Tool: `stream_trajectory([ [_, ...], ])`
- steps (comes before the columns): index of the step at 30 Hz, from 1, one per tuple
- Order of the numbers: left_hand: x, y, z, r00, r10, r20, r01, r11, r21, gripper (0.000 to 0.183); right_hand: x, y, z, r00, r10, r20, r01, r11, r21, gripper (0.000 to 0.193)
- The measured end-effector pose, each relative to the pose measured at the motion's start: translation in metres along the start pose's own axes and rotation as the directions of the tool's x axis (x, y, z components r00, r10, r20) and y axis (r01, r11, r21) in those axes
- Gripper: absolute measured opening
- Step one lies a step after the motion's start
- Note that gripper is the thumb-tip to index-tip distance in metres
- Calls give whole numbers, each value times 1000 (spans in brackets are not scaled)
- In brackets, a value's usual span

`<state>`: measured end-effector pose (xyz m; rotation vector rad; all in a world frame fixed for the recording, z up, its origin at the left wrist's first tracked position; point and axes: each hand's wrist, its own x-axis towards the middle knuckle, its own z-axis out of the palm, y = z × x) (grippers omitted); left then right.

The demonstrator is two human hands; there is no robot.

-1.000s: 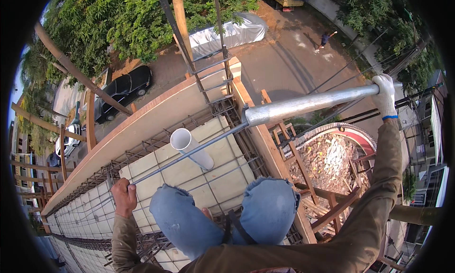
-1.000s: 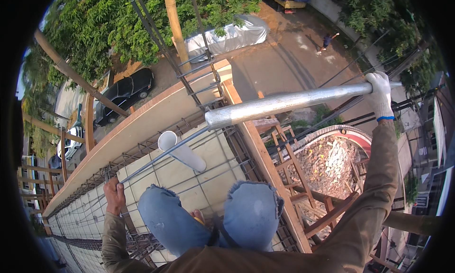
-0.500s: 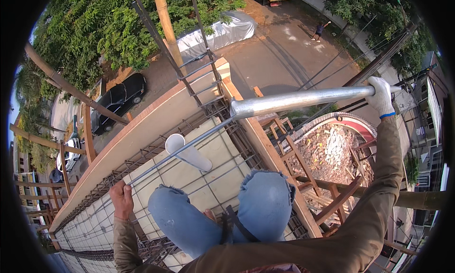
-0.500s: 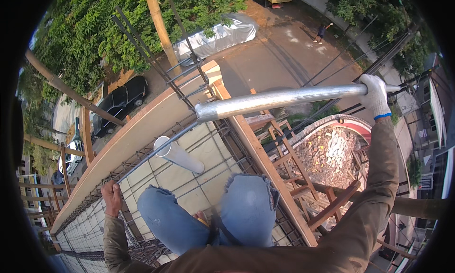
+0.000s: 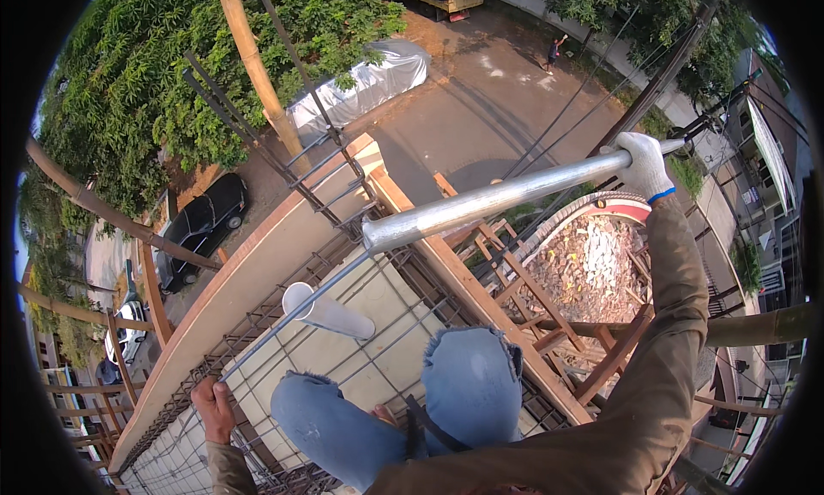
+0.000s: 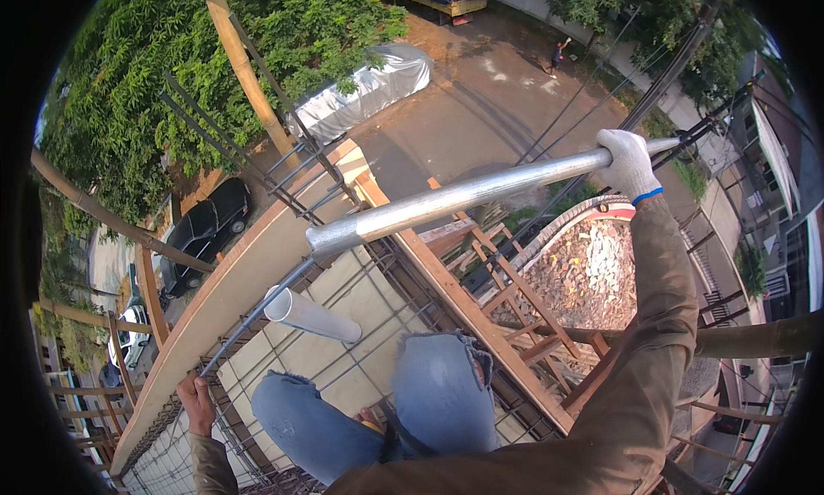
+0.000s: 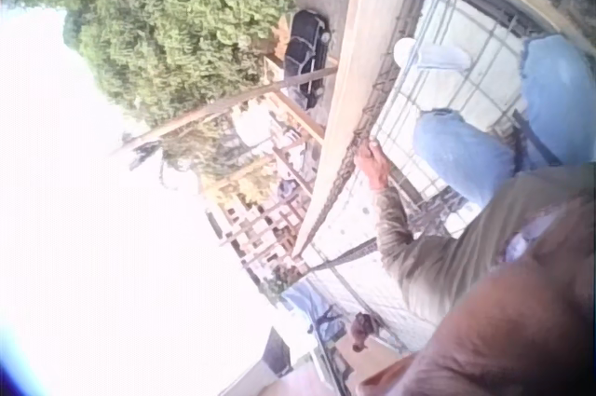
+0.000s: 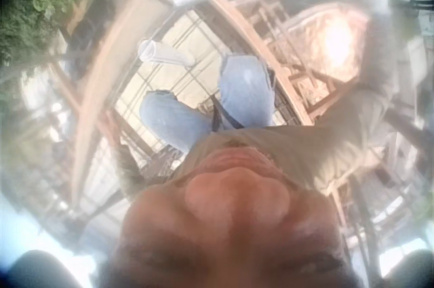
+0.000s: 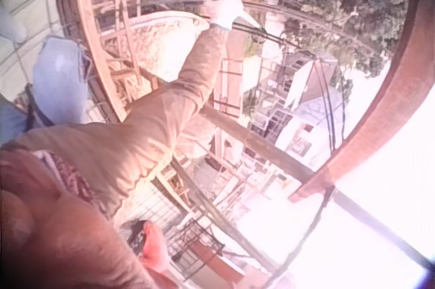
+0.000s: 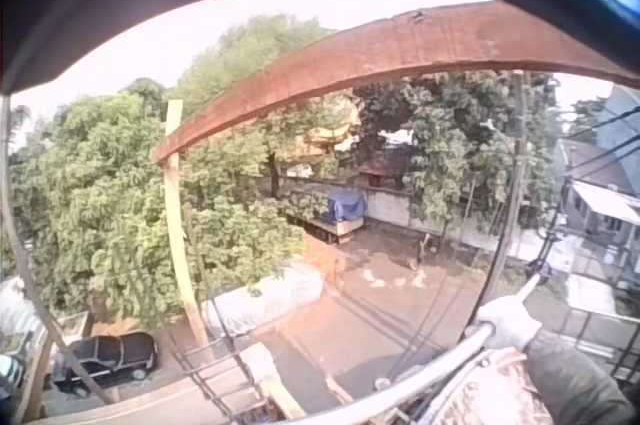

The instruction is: The person works on a construction site, handling a long metal rod and positioning it within a rebar grid. They adjust the rod's placement and secure it to the grid using wire ties.

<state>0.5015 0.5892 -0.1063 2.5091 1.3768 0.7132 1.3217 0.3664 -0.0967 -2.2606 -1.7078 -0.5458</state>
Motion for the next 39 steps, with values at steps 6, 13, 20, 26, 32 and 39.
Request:
stream_trajectory([
  [6,6,-14,-9,1000,-2,7,2,1000,20,60,-4,-1,-13,998,-54,-42,53,998,-15,33],
  [13,23,-24,-20,1000,0,-8,0,1000,-11,56,-18,-14,-42,956,-192,-221,202,979,20,40],
  [20,38,-10,-26,1000,7,-21,-6,999,46,58,-18,-10,-40,977,-191,-90,194,981,26,50],
  [26,46,-14,-37,999,-22,-33,22,1000,-6,55,-10,-13,-20,986,-155,-64,160,983,92,57],
  [32,51,-9,-46,993,4,-120,6,997,82,54,-5,-22,-3,990,-106,-94,118,983,138,66],
  [39,60,-9,-65,988,-21,-152,31,997,65,50,1,-38,7,991,-54,-123,74,984,163,59],
])
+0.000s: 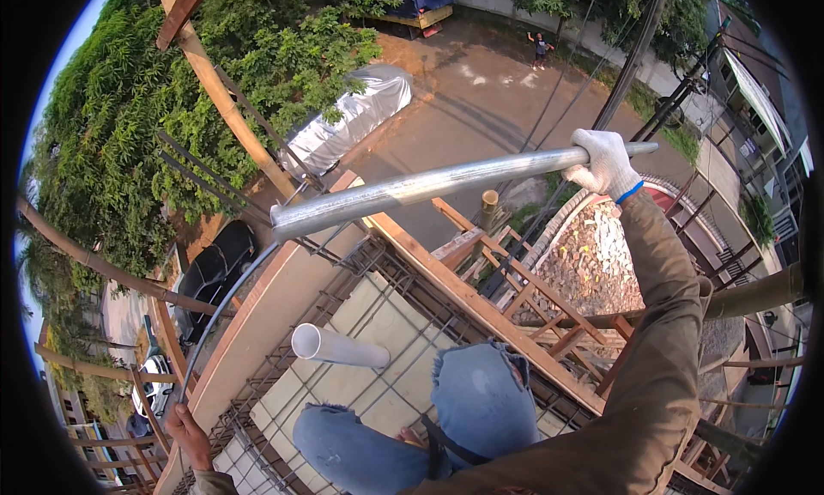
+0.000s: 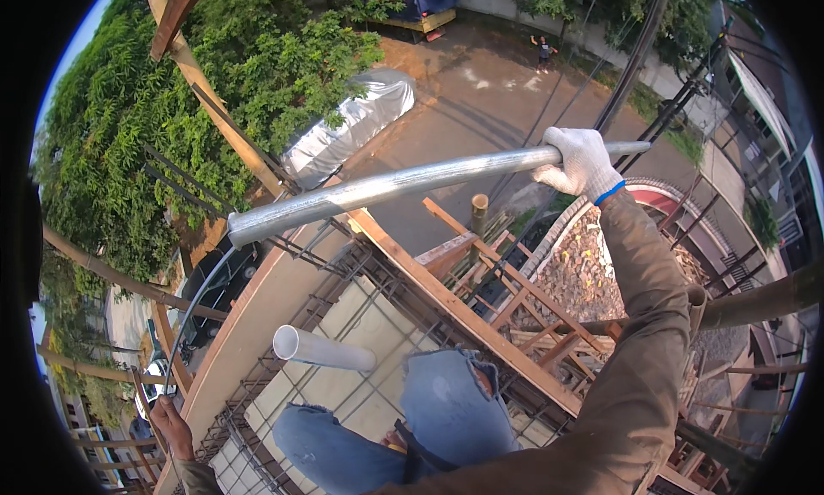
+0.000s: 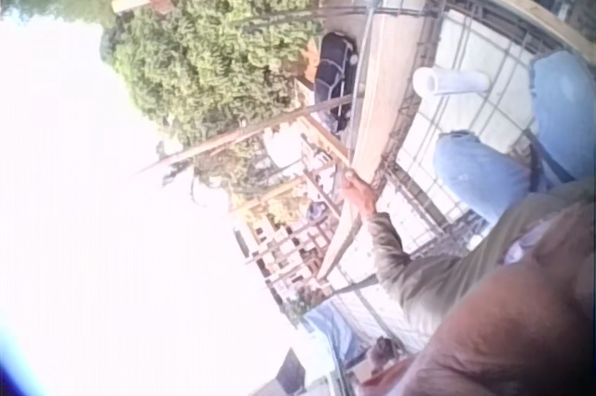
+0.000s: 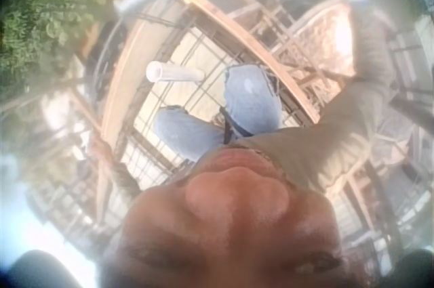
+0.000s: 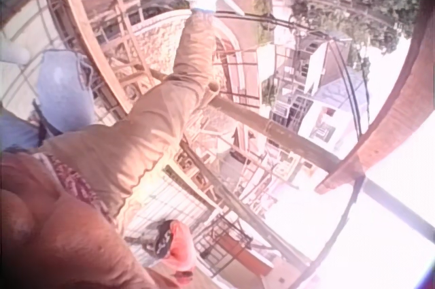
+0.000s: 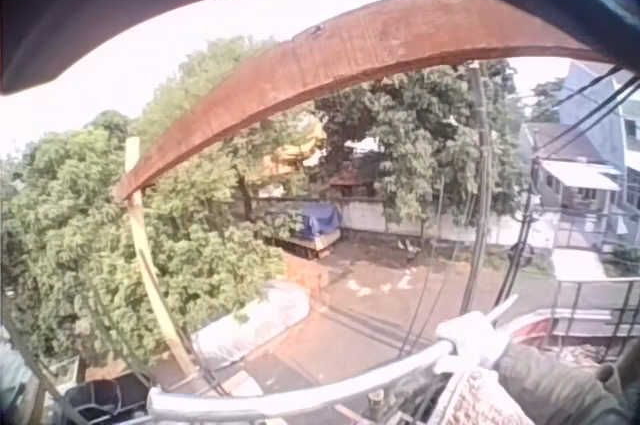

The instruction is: The person works on a construction site, handling a long metal rod and positioning it within a rebar grid. They adjust the rod's placement and secure it to the grid using wire ties.

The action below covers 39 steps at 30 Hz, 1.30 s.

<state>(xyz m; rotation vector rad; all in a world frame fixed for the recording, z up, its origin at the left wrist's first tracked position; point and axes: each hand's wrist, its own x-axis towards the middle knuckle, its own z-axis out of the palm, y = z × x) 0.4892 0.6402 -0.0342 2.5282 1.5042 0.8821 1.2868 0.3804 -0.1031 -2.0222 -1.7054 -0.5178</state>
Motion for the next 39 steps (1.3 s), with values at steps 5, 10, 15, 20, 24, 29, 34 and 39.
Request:
stream_trajectory([
  [5,3,-5,-14,999,-1,-51,5,998,65,53,0,-17,4,998,62,24,-63,998,26,52],
  [10,-2,-8,-19,998,12,-63,-7,998,67,52,0,-25,3,996,77,36,-78,996,40,53],
  [15,-5,-11,-9,999,-14,-31,16,997,79,52,-7,-18,-7,995,84,62,-84,996,-8,54],
  [20,4,-6,2,1000,12,-6,-12,1000,12,52,-17,-14,-7,997,73,22,-72,997,-15,53],
  [24,1,6,0,998,-25,-61,25,1000,-4,55,-13,-31,9,992,124,28,-124,992,22,48],
  [29,-2,14,-8,988,-75,-133,71,997,-35,54,1,-76,39,983,180,-26,-175,973,151,34],
  [34,-2,-1,-24,976,-103,-194,94,994,-55,53,26,-116,55,964,266,1,-261,943,206,35],
  [39,-2,-15,-26,946,-187,-265,164,981,-108,52,55,-155,53,965,245,-94,-223,954,201,39],
])
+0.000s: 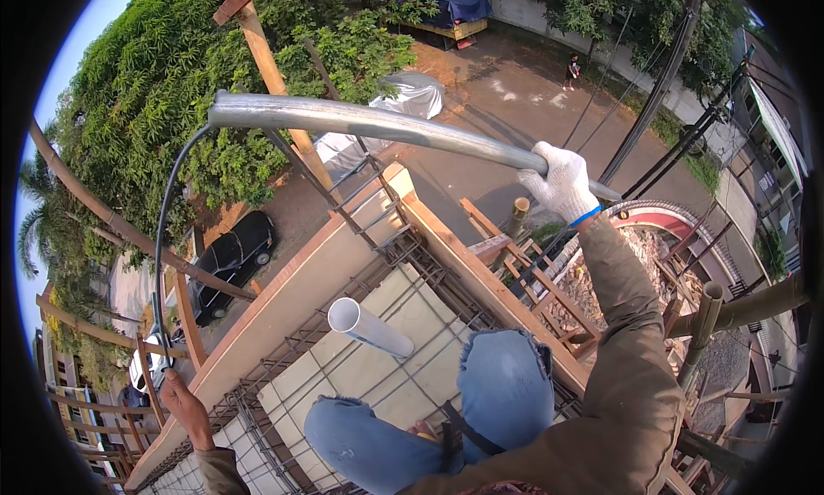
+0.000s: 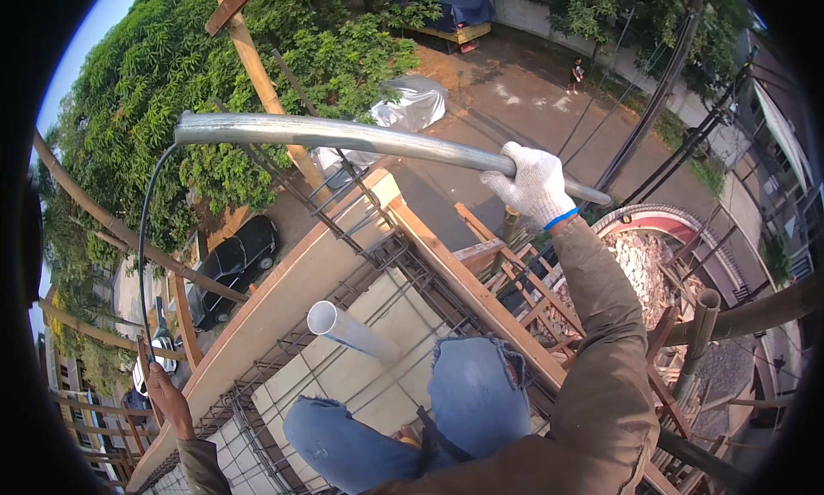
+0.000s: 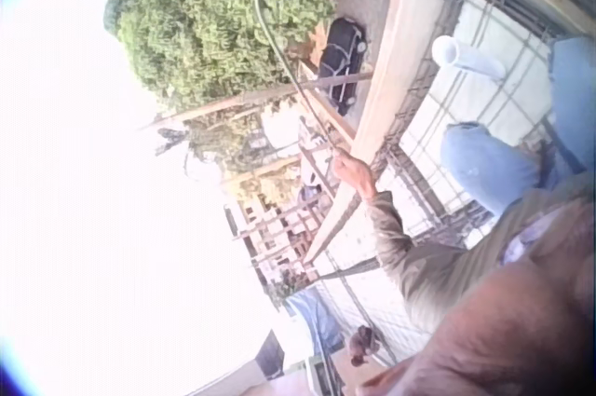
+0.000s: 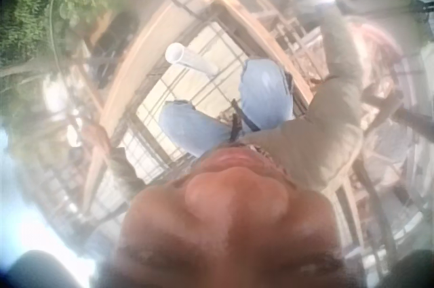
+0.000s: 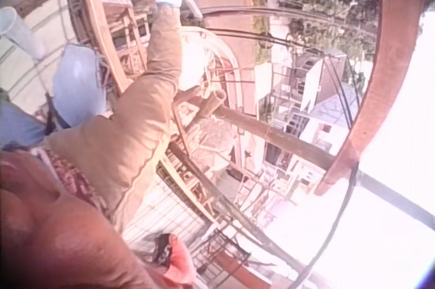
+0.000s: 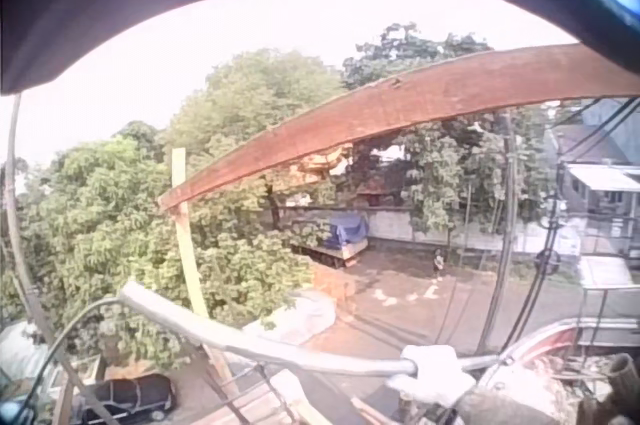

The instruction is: The person works on a construction site, handling a long metal rod and positioning it within a rebar grid. They adjust the rod's placement and secure it to the grid using wire ties.

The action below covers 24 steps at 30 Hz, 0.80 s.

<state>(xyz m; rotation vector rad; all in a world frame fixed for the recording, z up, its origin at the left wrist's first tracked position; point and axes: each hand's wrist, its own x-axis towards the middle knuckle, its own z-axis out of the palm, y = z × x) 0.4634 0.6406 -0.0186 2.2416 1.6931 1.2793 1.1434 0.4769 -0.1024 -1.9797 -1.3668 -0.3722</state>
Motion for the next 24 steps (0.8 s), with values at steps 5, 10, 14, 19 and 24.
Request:
stream_trajectory([
  [5,6,-6,-5,996,-41,-79,37,998,-49,52,4,-56,20,999,20,-29,-17,995,101,41],
  [10,21,-10,-31,987,-56,-148,43,995,-96,54,-1,-129,52,998,18,-65,1,960,278,41],
  [14,39,-10,-57,952,-92,-293,69,994,-90,55,0,-184,68,999,38,10,-39,900,434,45],
  [19,41,-16,-78,923,-126,-364,147,989,31,63,-5,-231,77,1000,15,12,-19,865,501,37],
  [24,44,-31,-89,921,-120,-370,148,988,48,61,-13,-254,87,991,5,137,-77,849,523,51],
])
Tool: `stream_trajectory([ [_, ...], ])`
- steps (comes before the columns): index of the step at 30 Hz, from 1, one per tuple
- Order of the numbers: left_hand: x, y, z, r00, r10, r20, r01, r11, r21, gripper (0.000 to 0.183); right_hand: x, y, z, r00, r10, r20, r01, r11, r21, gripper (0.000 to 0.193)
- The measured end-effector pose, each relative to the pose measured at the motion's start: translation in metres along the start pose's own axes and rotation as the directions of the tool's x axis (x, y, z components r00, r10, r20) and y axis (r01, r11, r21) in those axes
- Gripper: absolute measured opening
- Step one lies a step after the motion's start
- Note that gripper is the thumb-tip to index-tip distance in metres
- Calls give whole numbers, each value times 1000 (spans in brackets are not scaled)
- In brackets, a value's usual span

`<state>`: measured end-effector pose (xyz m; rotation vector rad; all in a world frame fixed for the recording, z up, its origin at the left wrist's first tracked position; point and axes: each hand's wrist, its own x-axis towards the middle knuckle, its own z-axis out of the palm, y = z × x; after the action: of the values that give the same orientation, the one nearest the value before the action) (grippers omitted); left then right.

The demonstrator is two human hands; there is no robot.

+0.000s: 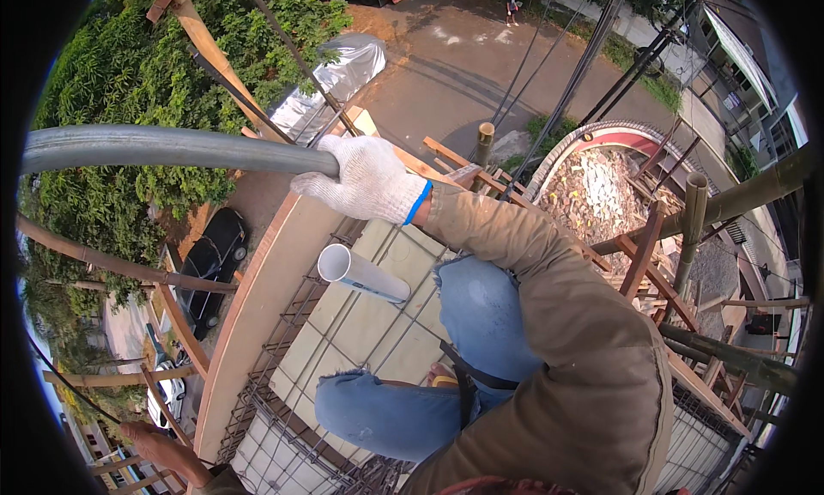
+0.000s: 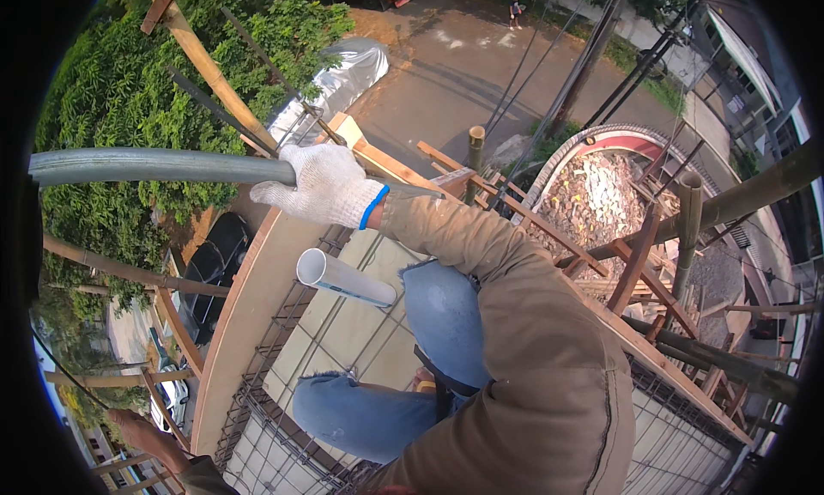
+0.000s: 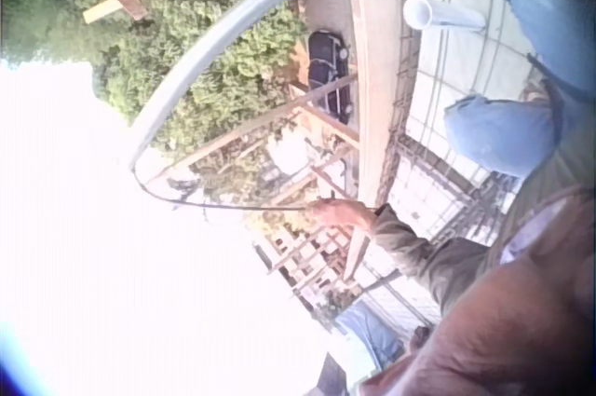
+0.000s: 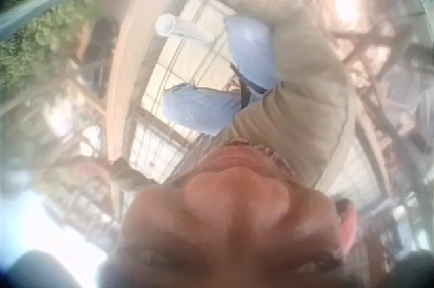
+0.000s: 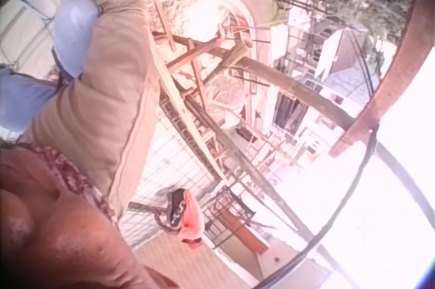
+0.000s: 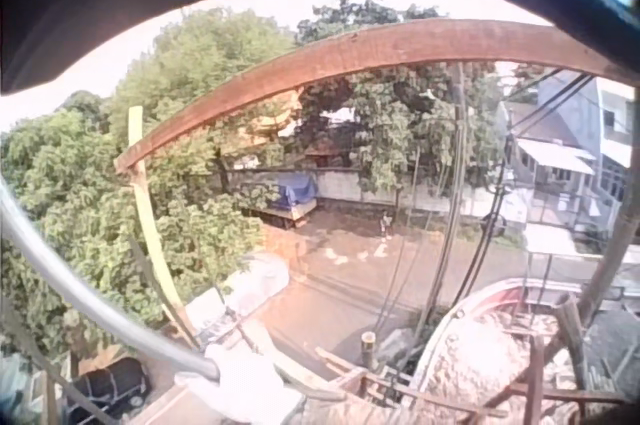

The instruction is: The person works on a construction site, handling a long metal rod and positioning it within a rebar grid. They adjust the rod's placement and secure it to the grid using wire ties.

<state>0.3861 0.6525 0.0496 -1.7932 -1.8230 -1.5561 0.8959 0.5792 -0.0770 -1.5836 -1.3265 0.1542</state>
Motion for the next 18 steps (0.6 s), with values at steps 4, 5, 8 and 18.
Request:
stream_trajectory([
  [4,18,-3,-6,999,39,-16,-39,999,-7,59,-9,13,-6,1000,18,9,-19,998,63,53],
  [5,24,-3,-10,998,56,-28,-56,998,-7,59,-10,14,-7,998,67,18,-68,996,53,53],
  [8,40,1,-13,993,108,-43,-110,993,-35,57,-20,24,-24,996,-28,-80,33,997,68,37],
  [18,54,38,64,957,280,76,-264,949,-171,55,-41,86,-105,996,30,-79,-32,999,-22,26],
])
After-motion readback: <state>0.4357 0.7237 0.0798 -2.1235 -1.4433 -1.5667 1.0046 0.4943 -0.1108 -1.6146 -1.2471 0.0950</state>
